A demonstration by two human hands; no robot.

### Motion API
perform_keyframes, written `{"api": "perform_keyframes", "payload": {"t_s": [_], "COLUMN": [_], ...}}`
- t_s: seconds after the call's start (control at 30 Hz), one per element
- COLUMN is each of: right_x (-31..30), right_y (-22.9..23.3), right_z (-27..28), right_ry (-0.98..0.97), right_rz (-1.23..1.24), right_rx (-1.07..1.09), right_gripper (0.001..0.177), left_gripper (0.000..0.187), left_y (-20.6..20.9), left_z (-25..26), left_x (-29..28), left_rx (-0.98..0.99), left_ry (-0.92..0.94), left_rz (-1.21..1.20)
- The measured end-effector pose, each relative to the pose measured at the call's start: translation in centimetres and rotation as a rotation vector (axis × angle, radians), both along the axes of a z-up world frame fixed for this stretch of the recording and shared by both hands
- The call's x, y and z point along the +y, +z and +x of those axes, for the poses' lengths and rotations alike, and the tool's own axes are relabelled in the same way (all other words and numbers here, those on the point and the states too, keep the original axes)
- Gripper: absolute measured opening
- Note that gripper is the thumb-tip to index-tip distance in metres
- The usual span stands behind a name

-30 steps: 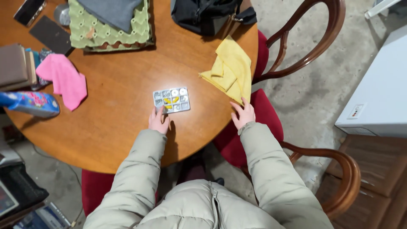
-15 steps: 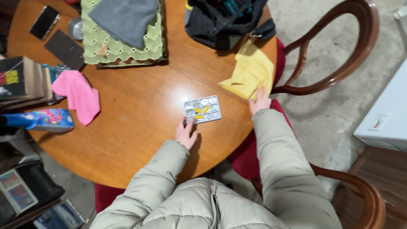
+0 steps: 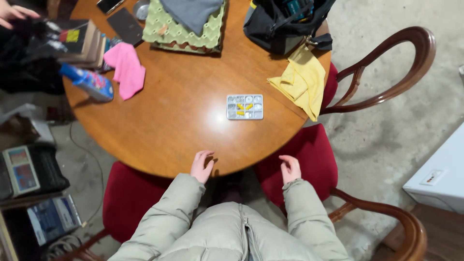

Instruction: Picking up various hand tools from a storage shelf and placing them onto a nearby table.

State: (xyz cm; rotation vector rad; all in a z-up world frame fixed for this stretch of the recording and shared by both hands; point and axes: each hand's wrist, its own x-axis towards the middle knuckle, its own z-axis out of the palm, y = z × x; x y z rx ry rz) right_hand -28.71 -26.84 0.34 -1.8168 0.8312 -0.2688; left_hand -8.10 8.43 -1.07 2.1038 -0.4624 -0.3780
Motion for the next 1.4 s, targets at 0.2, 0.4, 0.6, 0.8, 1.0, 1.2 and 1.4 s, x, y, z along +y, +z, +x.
{"api": "perform_keyframes", "payload": {"t_s": [0.2,0.4,0.6,0.8,1.0,1.2,1.4], "right_x": [1.6,3.8,6.7,10.5,14.1,17.7,17.7], "right_y": [-2.0,2.9,2.7,5.9,5.0,6.4,5.8], "right_z": [-9.3,-15.2,-15.1,-11.2,-4.8,-1.6,-0.1], "right_ry": [-0.062,-0.102,-0.006,0.106,0.253,0.38,0.444], "right_rz": [-0.089,-0.064,0.076,0.043,-0.029,0.06,0.037], "right_rx": [0.079,-0.004,-0.061,-0.041,-0.063,-0.097,-0.092], "right_gripper": [0.066,0.071,0.054,0.047,0.052,0.043,0.041], "left_gripper": [0.034,0.036,0.047,0.051,0.046,0.042,0.042], "left_y": [2.0,7.5,12.9,16.1,16.1,15.3,15.5], "left_z": [-9.8,-15.4,-16.0,-15.5,-15.7,-17.2,-17.6], "left_x": [5.5,8.6,11.0,13.6,19.2,23.4,24.8], "left_rx": [0.125,0.144,0.038,0.095,0.1,0.142,0.146], "left_ry": [0.097,0.156,0.234,0.315,0.463,0.578,0.642], "left_rz": [-0.008,-0.054,-0.146,-0.261,-0.282,-0.363,-0.383]}}
